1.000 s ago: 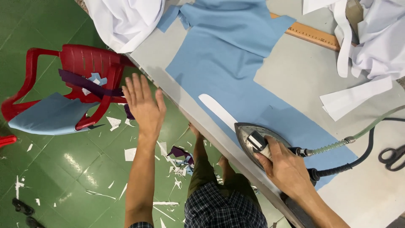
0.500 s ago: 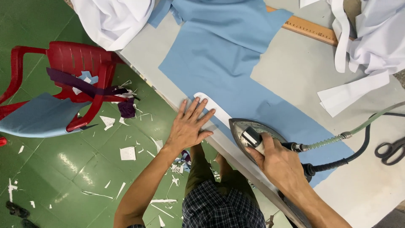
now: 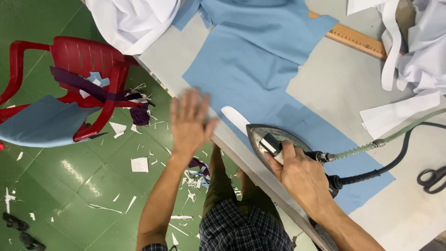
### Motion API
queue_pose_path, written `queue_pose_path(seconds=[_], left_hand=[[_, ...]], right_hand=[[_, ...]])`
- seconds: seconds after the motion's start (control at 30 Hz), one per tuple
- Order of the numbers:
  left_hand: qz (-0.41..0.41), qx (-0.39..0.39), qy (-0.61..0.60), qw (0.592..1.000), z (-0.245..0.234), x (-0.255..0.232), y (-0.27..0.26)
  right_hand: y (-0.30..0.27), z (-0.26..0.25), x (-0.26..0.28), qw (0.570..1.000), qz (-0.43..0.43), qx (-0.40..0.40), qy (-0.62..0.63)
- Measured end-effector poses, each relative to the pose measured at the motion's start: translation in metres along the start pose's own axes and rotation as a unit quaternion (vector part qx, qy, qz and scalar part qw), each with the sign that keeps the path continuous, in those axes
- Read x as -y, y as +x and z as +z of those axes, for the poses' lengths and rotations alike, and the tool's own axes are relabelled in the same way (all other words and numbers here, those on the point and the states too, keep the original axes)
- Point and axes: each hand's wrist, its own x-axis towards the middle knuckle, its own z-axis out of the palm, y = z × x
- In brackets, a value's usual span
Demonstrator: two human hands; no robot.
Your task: The person irons a light blue fabric piece on a work table using a steam iron and a black pressing block. They repeatedly smooth the fabric, apply the iron, and use the block to press seams while handling white paper strips.
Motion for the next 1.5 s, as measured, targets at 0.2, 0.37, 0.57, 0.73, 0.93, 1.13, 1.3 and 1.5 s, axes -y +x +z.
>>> queue_pose_path(seconds=[0.2, 0.37, 0.57, 0.73, 0.93, 1.13, 1.3, 1.5], left_hand=[[0.071, -0.101, -0.080, 0.989, -0.025, -0.003, 0.012], [0.282, 0.008, -0.121, 0.952, 0.000, -0.010, 0.021], [-0.052, -0.122, 0.030, 0.991, -0.024, 0.047, 0.031], [0.106, -0.137, -0.037, 0.984, -0.023, -0.002, -0.003], [0.228, 0.002, -0.065, 0.972, 0.002, -0.024, -0.020], [0.200, 0.005, -0.068, 0.978, 0.009, -0.023, -0.018], [0.185, -0.030, -0.107, 0.976, 0.014, -0.023, -0.018], [0.184, -0.054, -0.131, 0.973, 0.011, -0.023, -0.016]], right_hand=[[-0.002, 0.005, -0.002, 1.000, 0.018, 0.002, 0.011], [-0.001, 0.003, -0.001, 0.998, 0.039, 0.039, 0.036], [-0.001, 0.000, -0.001, 0.995, 0.051, 0.078, 0.044], [-0.001, -0.007, 0.000, 0.998, 0.016, 0.030, 0.058], [-0.001, 0.000, -0.005, 0.996, 0.019, 0.059, 0.061], [0.000, -0.002, -0.004, 0.996, 0.023, 0.064, 0.066], [-0.001, 0.005, -0.003, 0.999, 0.012, 0.014, 0.047], [0.012, 0.002, 0.008, 1.000, 0.007, -0.012, 0.002]])
